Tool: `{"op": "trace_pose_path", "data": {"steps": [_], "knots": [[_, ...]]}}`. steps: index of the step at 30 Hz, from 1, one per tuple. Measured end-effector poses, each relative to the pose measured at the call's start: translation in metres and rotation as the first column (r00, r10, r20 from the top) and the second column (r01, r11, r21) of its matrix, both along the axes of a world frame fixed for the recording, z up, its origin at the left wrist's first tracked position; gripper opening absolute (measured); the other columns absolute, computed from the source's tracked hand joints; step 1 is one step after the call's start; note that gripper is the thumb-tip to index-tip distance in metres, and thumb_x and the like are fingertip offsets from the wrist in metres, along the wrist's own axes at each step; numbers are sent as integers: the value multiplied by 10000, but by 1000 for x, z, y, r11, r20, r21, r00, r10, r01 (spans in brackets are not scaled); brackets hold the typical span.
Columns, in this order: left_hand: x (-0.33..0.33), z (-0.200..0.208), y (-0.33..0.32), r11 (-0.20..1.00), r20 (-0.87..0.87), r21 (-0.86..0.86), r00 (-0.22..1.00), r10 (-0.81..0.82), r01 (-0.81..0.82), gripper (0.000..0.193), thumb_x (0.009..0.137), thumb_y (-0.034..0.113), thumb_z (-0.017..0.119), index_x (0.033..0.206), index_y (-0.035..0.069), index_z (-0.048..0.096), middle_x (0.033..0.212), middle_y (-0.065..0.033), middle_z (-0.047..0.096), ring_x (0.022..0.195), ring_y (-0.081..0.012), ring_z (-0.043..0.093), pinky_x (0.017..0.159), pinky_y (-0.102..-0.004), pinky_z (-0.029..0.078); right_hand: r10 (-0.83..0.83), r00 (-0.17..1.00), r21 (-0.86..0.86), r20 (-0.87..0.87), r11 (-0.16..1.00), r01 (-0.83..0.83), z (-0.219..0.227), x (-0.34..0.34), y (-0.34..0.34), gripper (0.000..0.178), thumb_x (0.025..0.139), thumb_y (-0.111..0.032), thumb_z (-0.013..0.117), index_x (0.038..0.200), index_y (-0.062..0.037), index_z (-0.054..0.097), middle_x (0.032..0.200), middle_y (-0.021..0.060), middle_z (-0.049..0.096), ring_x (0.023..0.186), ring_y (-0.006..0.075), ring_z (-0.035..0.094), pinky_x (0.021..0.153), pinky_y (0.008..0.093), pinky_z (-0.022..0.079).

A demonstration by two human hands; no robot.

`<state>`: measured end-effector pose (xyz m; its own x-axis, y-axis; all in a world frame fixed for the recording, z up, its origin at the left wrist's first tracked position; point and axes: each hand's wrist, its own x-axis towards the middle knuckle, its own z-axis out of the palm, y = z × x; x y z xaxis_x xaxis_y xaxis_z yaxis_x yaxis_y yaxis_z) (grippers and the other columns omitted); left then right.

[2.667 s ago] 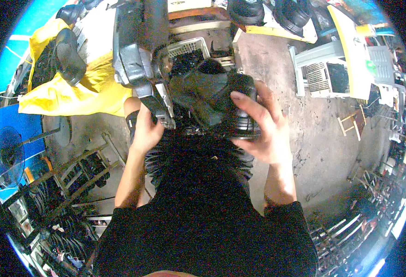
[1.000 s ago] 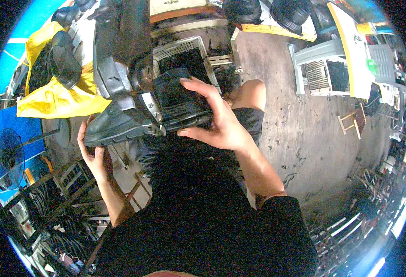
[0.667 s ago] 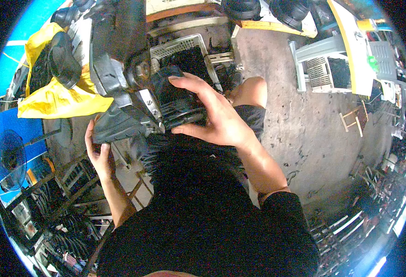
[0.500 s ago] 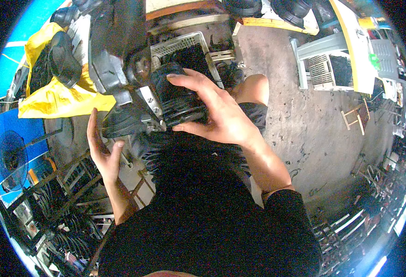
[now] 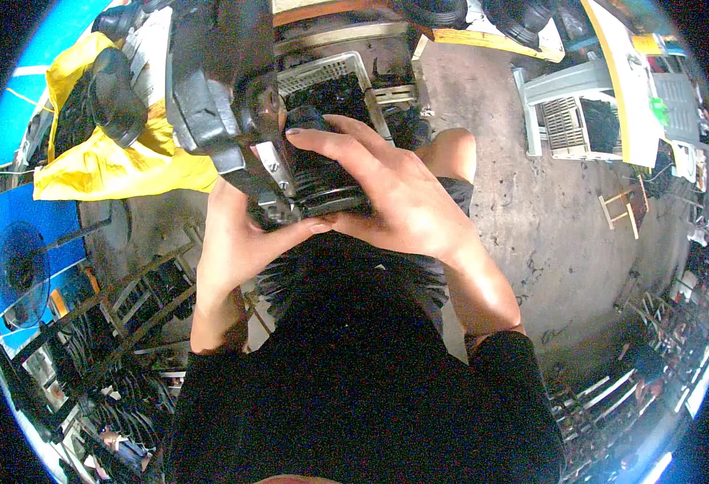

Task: Operating a shoe manufacturing machine to press and shape black leather shoes.

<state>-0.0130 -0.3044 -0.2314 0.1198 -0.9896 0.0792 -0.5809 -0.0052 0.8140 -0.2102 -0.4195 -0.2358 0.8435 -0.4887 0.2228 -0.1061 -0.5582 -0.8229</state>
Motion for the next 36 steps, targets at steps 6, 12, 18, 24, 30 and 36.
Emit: {"op": "trace_pose_path", "data": {"steps": [6, 12, 18, 24, 30, 36], "knots": [[1, -14, 6, 996, -257, 45, 963, 81, -72, 775, 580, 194, 932, 1233, -21, 576, 1254, -194, 576, 1173, -346, 583, 1017, -415, 456, 4, 994, -71, -110, 997, -11, 13, 3, 1, 837, 702, -141, 799, 1455, -180, 436, 1350, 242, 501, 1120, 452, 599, 870, 486, 560], [-1, -30, 1, 996, -389, -27, 919, 67, -84, 756, 585, 169, 930, 1233, -19, 590, 1251, -176, 593, 1182, -313, 583, 1014, -393, 447, -75, 996, -121, -47, 990, 69, 1, -2, 6, 905, 666, -170, 863, 1449, -82, 416, 1366, 230, 491, 1176, 407, 578, 934, 458, 510], [-13, -20, -20, 976, -318, -216, 947, -41, -30, 656, 584, 208, 944, 1135, 0, 654, 1154, -147, 645, 1063, -268, 620, 950, -378, 475, -265, 927, 446, 265, 886, 126, -95, -23, 25, 1330, 616, -128, 942, 1593, -72, 42, 1565, 216, 290, 1390, 340, 399, 1107, 431, 390], [-9, -22, -15, 993, -383, -86, 918, -102, 75, 974, 571, 176, 941, 1420, -8, 500, 1454, -204, 489, 1379, -339, 444, 1160, -462, 319, -150, 972, 762, 181, 647, -42, -118, 6, 41, 894, 775, -142, 842, 1517, -56, 351, 1493, 156, 460, 1338, 277, 482, 1132, 401, 369], [-2, -22, -13, 992, -291, -88, 950, -109, 87, 1001, 550, 196, 956, 1420, -6, 503, 1460, -198, 490, 1381, -332, 443, 1166, -470, 315, -97, 985, 659, 141, 752, -21, -128, 16, 41, 570, 882, -230, 731, 1394, -78, 531, 1437, 141, 524, 1336, 267, 487, 1142, 405, 360], [-2, -21, -9, 995, -318, -103, 948, -17, -17, 539, 576, 138, 967, 1008, -2, 676, 953, -56, 703, 864, -136, 650, 791, -289, 517, -30, 998, 627, 56, 779, -12, -162, 17, 39, 768, 825, -241, 757, 1486, -76, 404, 1560, 177, 349, 1431, 306, 367, 1187, 409, 293]]}}
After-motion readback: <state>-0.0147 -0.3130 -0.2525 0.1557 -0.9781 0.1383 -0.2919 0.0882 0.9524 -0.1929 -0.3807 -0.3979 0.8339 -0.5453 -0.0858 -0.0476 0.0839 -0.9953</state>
